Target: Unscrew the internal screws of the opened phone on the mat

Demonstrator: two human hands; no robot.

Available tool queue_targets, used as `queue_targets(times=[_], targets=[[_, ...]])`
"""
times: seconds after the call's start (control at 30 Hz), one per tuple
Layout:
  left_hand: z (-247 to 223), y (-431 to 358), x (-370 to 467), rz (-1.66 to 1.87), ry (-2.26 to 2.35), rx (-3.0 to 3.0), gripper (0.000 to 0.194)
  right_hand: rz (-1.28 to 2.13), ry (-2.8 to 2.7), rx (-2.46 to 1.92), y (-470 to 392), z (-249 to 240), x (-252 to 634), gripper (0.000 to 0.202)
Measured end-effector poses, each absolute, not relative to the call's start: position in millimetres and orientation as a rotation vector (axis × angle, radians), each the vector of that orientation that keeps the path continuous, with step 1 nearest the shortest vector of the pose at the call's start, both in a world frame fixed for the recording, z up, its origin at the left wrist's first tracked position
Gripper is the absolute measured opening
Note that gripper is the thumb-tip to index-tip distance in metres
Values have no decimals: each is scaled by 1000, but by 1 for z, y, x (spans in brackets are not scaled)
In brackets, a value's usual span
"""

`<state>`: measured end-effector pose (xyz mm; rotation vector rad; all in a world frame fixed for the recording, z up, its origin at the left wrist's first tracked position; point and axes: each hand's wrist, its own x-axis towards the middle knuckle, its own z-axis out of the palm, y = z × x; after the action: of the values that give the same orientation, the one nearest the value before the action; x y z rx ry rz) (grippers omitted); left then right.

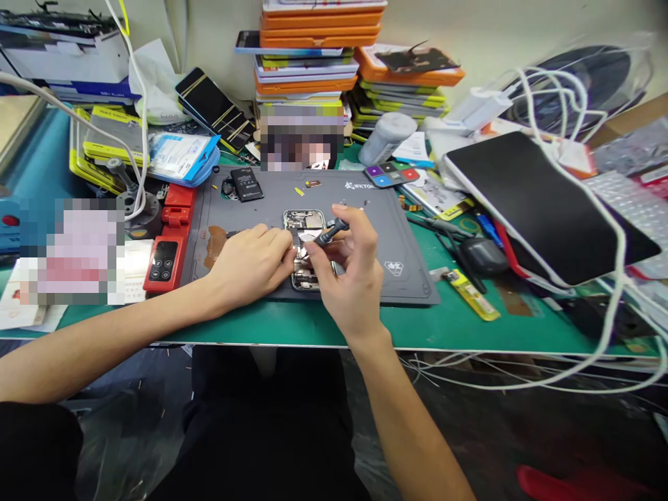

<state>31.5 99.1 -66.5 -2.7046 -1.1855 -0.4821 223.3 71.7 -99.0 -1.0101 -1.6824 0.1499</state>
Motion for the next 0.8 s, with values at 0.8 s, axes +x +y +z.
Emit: queue_targets(times=[0.8], targets=[[-72,101,26,-704,-1044,-2714,28,113,-1633,-1079,68,-98,221,57]])
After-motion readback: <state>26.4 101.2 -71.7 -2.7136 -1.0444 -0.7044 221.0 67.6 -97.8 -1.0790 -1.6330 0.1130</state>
